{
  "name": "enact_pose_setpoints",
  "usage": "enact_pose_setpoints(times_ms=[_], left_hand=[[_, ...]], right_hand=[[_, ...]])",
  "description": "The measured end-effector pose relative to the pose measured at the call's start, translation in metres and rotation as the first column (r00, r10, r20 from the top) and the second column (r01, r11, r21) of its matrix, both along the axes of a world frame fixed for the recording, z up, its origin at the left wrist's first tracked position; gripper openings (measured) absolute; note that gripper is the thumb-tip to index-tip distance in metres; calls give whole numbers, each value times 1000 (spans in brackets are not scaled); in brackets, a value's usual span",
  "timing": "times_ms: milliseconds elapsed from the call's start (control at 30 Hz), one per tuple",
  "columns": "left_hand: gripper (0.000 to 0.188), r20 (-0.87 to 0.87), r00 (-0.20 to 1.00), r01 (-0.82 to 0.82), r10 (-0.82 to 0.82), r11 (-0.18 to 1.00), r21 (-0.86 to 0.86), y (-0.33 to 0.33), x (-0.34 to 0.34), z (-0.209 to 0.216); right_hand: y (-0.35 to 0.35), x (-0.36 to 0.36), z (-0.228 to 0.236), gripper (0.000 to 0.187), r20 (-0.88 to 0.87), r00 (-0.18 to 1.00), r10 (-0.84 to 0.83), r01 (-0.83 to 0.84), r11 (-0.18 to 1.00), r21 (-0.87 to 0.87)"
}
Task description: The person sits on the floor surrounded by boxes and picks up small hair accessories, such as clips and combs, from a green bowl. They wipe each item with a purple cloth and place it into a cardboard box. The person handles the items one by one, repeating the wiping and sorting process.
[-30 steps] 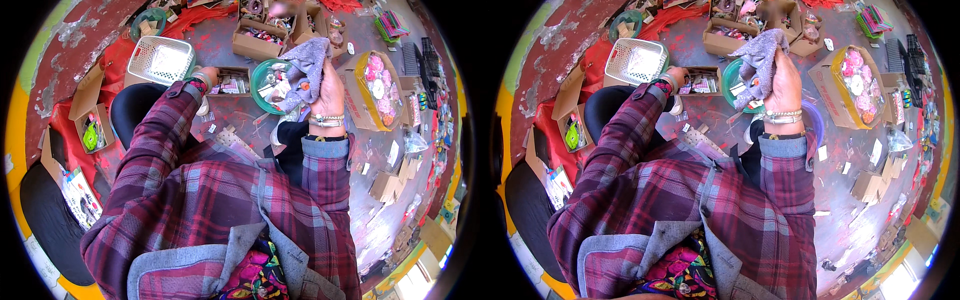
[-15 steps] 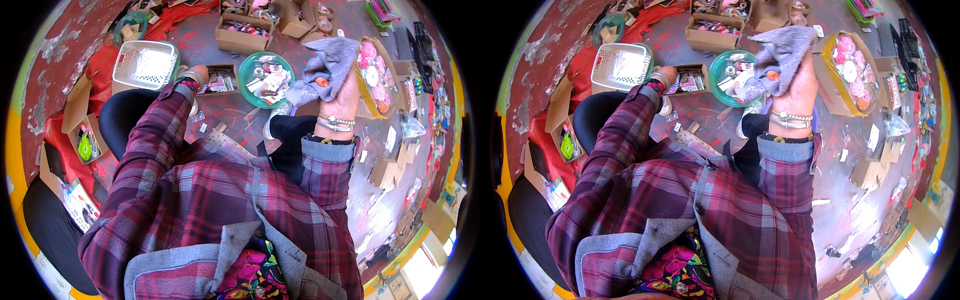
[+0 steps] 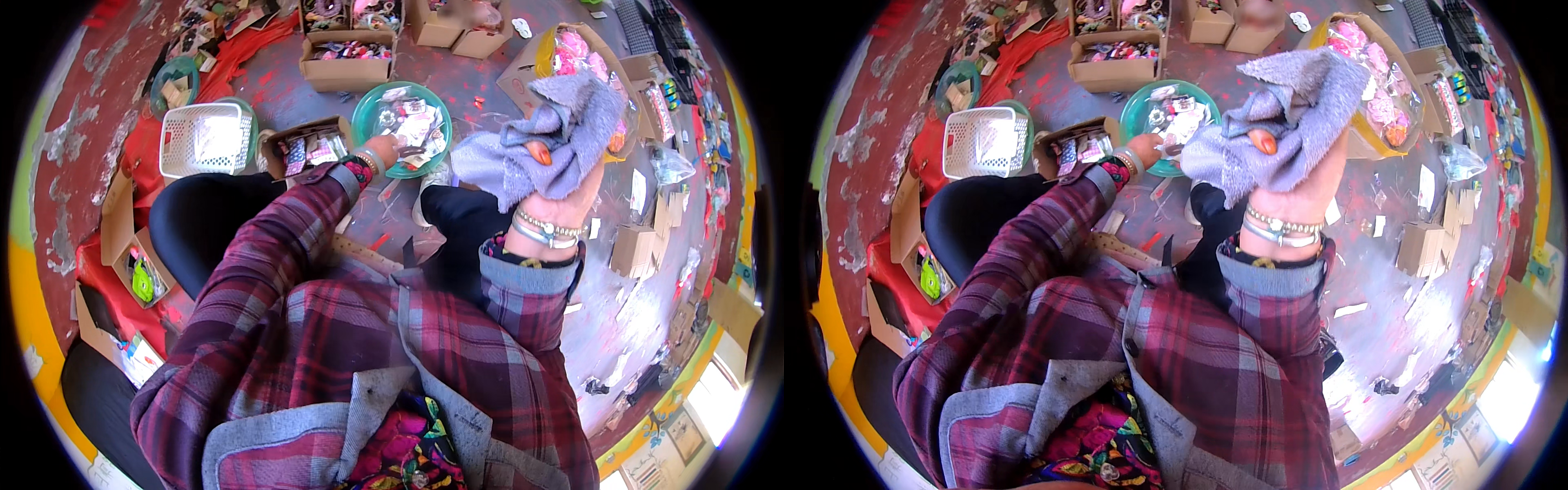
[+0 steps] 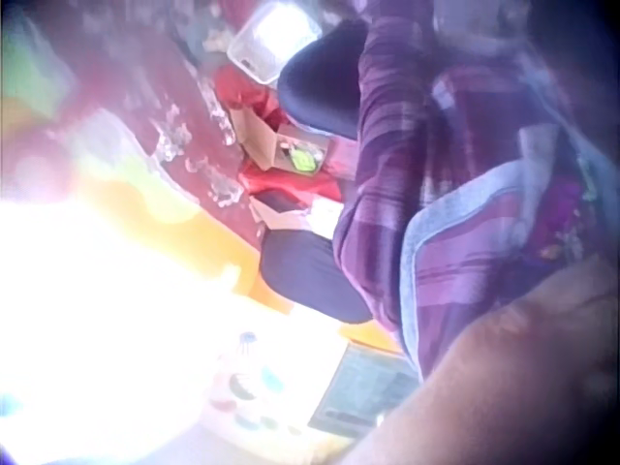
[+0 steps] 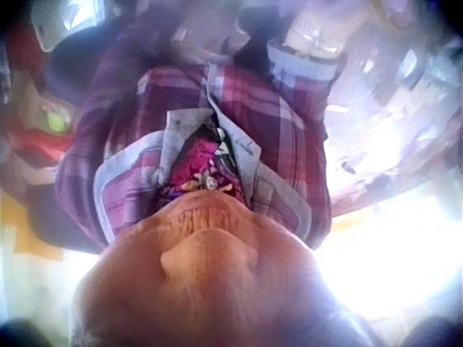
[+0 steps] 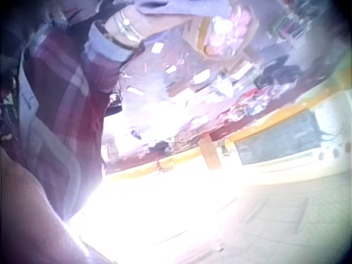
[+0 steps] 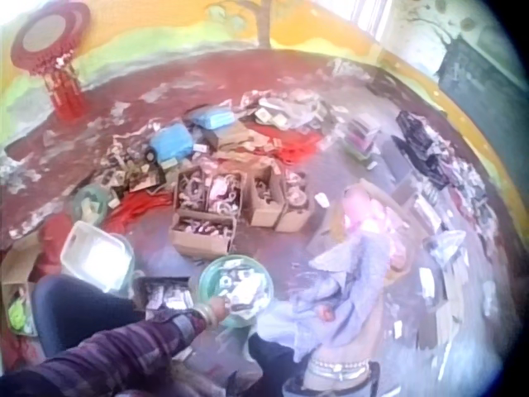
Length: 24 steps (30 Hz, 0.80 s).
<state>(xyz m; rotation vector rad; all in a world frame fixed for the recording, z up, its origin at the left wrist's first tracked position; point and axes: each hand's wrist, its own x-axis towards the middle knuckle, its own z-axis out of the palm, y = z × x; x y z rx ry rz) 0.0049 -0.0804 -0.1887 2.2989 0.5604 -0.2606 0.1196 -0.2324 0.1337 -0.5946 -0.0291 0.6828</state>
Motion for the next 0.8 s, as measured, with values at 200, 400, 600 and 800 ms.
enact_pose_setpoints(times_ms=[200, 400, 600, 800], left_hand=[[41, -214, 917, -354, 336, 934, -53, -8, 25, -26], [37, -145, 955, -268, 258, 962, -52, -18, 32, -36], [30, -213, 946, -266, 245, 961, -77, -28, 32, -36], [18, -98, 981, -180, 166, 971, -157, -4, 26, -30]], right_hand=[[-19, 10, 0, 27, 18, 994, -106, 107, 991, -79], [-18, 16, -1, 29, -28, 999, -29, 29, 999, -20], [-12, 10, 3, 30, -71, 997, -1, 1, 1000, 8], [-15, 12, -4, 30, -18, 1000, 23, -23, 999, 25]])
